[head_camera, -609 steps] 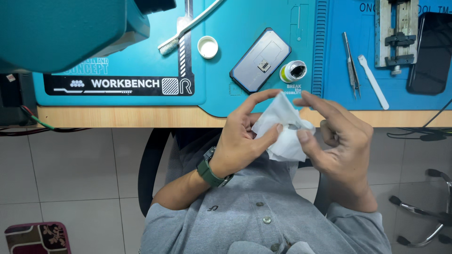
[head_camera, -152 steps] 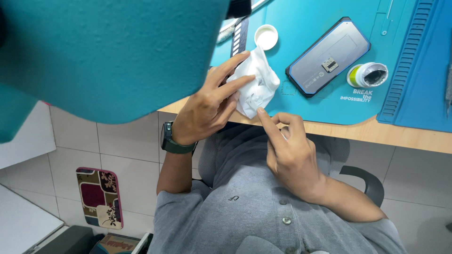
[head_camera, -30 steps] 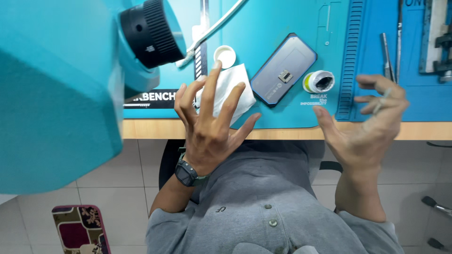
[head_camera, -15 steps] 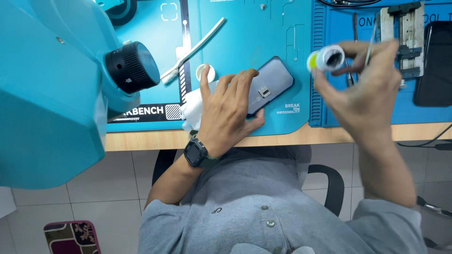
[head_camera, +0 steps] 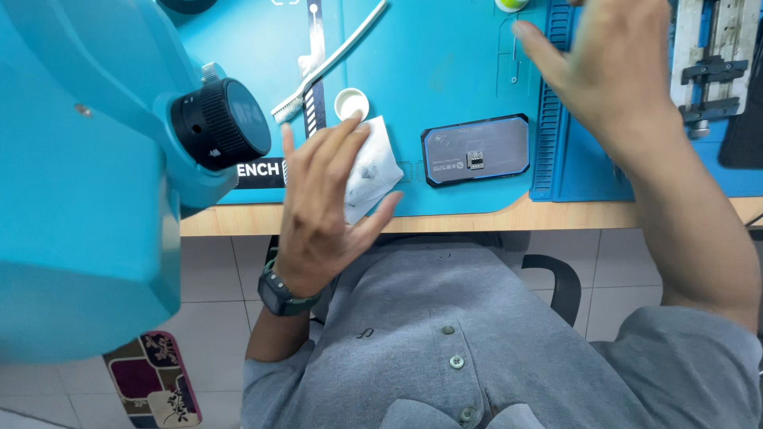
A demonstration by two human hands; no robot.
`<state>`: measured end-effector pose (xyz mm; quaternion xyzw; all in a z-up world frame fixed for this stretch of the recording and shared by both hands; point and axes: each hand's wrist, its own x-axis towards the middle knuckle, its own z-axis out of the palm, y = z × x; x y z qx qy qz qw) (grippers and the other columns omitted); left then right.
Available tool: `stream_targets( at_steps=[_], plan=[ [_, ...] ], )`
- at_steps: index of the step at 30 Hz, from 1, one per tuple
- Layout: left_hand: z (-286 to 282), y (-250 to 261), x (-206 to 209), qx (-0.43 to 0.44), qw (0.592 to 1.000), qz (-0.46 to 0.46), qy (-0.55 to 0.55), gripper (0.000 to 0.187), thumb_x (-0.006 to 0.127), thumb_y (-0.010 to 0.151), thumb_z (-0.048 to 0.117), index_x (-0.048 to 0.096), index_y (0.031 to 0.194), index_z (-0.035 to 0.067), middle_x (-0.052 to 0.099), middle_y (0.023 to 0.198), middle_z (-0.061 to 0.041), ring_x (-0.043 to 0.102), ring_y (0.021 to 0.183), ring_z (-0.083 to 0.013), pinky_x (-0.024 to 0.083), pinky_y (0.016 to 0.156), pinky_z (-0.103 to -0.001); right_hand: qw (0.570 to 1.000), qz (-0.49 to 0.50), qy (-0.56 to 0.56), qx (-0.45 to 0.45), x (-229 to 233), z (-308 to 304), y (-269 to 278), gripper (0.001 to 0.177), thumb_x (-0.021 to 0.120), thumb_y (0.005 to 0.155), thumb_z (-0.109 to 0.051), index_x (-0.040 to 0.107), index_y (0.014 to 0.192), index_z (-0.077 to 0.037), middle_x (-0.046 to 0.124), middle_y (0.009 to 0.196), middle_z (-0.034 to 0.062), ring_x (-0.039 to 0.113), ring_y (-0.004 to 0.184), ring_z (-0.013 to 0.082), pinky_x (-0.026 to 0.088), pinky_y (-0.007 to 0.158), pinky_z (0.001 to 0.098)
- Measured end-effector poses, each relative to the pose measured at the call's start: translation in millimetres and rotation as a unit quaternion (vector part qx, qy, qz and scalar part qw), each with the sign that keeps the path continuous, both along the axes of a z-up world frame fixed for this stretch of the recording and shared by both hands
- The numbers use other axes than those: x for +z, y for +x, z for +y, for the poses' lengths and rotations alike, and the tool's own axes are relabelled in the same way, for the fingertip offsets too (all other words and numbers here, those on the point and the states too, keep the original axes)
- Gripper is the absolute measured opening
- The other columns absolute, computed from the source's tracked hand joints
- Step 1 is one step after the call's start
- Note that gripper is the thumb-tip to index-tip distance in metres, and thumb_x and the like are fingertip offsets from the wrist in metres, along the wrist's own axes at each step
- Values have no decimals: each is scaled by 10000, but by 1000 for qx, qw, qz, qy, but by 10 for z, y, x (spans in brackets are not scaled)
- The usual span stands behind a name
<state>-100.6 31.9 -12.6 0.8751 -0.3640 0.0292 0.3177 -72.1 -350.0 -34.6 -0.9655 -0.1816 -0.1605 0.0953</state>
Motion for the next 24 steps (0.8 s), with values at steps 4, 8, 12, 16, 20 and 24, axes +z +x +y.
stream_targets(
  at_steps=[4, 8, 12, 16, 20, 24],
  plan=[
    [273, -108, -59, 124, 992, 13, -20, 616, 874, 1080, 187, 515, 1534, -26, 610, 1572, -282, 630, 1452, -489, 497, 1252, -635, 988, 138, 69, -16, 429, 236, -474, 737, 1087, 1070, -268, 470, 1235, 99, 585, 1349, 303, 591, 994, 373, 472, 728, 448],
    [221, -129, -185, 148, 989, -6, 27, 530, 815, 1130, 179, 545, 1538, -23, 615, 1570, -261, 649, 1428, -444, 532, 1205, -601, 973, 198, 75, 96, 416, 497, -636, 786, 989, 836, -409, 450, 1203, 30, 572, 1643, 299, 597, 1540, 506, 533, 1226, 621],
    [140, -126, -269, 175, 983, -19, 47, 521, 801, 1143, 236, 557, 1552, 25, 697, 1450, -195, 682, 1304, -401, 510, 1075, -542, 975, 183, 79, 100, 225, 445, -651, 810, 1009, 866, -321, 409, 1268, 45, 653, 1567, 295, 687, 1406, 469, 571, 1096, 603],
    [83, -91, -298, 169, 985, 12, 21, 462, 756, 1174, 165, 534, 1564, 57, 697, 1262, -165, 646, 1124, -372, 446, 942, -495, 978, 161, 109, 77, 156, 392, -684, 804, 1050, 890, -291, 491, 1358, 48, 727, 1423, 245, 720, 1259, 429, 581, 1012, 530],
    [12, -67, -233, 96, 989, 51, -98, 401, 713, 1160, -11, 530, 1517, -23, 692, 1254, -229, 664, 1041, -379, 569, 918, -491, 982, 161, 95, 19, 143, 266, -659, 671, 1083, 936, -249, 487, 1024, 46, 767, 1511, 256, 671, 1414, 456, 591, 1039, 490],
    [-136, -60, -135, 104, 972, 153, -146, 410, 674, 1184, 75, 504, 1557, 76, 658, 1321, -179, 660, 1121, -360, 551, 980, -488, 981, 132, 140, -25, -15, 215, -628, 832, 1143, 949, -172, 357, 1120, 40, 751, 1530, 318, 628, 1357, 492, 515, 1021, 513]
  ],
)
